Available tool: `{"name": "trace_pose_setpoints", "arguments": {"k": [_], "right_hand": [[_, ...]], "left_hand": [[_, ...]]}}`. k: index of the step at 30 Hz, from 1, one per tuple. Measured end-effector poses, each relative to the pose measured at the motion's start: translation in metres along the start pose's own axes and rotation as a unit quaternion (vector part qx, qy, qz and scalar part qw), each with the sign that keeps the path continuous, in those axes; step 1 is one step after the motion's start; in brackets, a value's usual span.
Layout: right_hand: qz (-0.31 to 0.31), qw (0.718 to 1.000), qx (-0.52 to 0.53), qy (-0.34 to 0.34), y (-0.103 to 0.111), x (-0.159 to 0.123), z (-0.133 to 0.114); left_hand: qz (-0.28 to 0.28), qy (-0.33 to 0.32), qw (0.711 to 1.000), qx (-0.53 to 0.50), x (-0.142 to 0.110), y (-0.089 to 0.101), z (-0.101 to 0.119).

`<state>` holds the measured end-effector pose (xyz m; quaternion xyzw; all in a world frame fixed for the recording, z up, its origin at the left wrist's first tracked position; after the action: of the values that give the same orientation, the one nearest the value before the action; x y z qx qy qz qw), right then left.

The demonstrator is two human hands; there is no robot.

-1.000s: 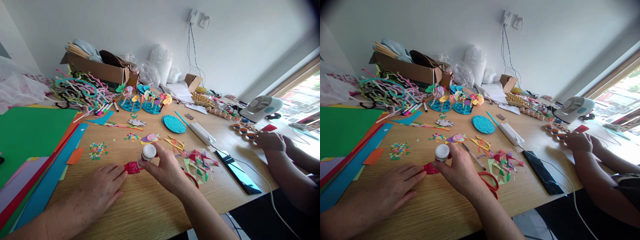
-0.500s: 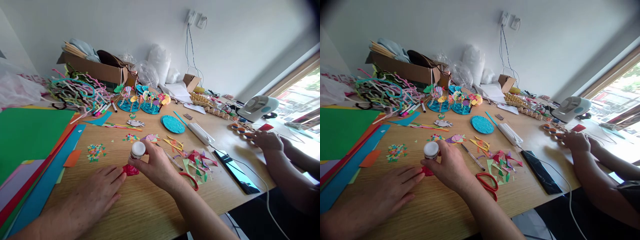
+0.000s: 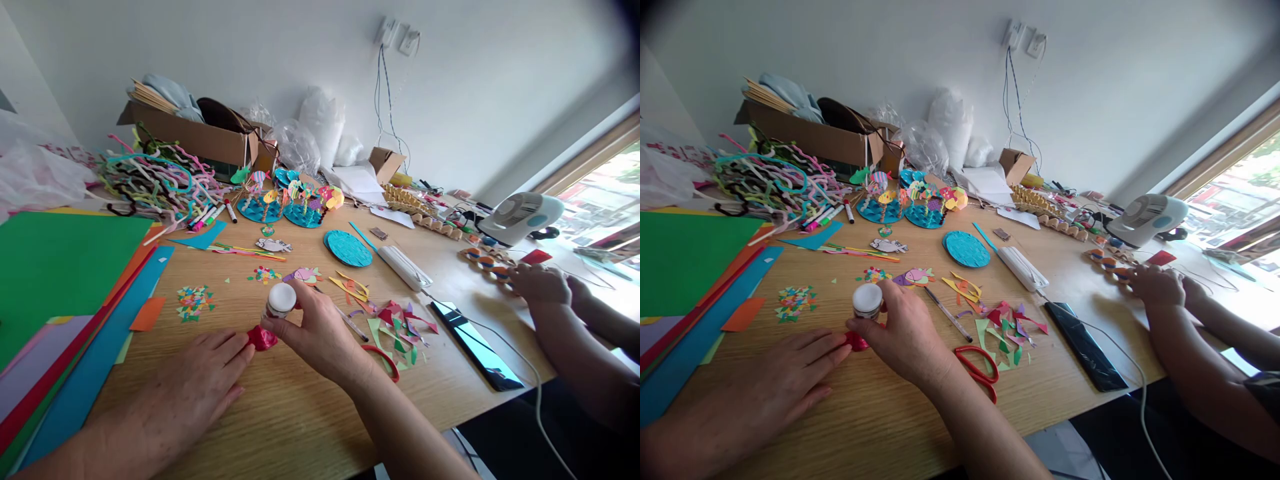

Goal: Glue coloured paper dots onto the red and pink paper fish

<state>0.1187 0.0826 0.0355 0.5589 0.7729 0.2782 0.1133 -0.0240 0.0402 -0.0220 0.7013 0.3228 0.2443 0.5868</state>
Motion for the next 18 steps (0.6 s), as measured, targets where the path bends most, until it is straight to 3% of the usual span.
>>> {"name": "trace_pose_setpoints", "arguments": {"k": [5,12,18], "right_hand": [[-0.006,1.0,0.004,0.021,-0.004,0.003,-0.007],[0.04,0.999,-0.029,0.018,0.01,-0.007,-0.008],[0.001,1.0,0.011,0.001,0.0,-0.007,-0.009]], "left_hand": [[0.01,0.0,1.0,0.004,-0.001,-0.002,0.0],[0.013,0.009,0.999,-0.042,-0.003,0.003,0.0],[0.015,0.004,0.999,-0.028,0.0,0.004,0.0]]}}
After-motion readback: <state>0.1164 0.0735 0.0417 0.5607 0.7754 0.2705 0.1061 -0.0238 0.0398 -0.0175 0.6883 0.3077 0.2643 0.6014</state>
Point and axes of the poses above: each hand's wrist, its own x-axis towards the middle knuckle, its own y-axis out of the back of the hand, z = x × y, the point moved 4 cm from there along x, towards the middle knuckle, and after that the axes turned 15 degrees about x, right-handed, at the moved point
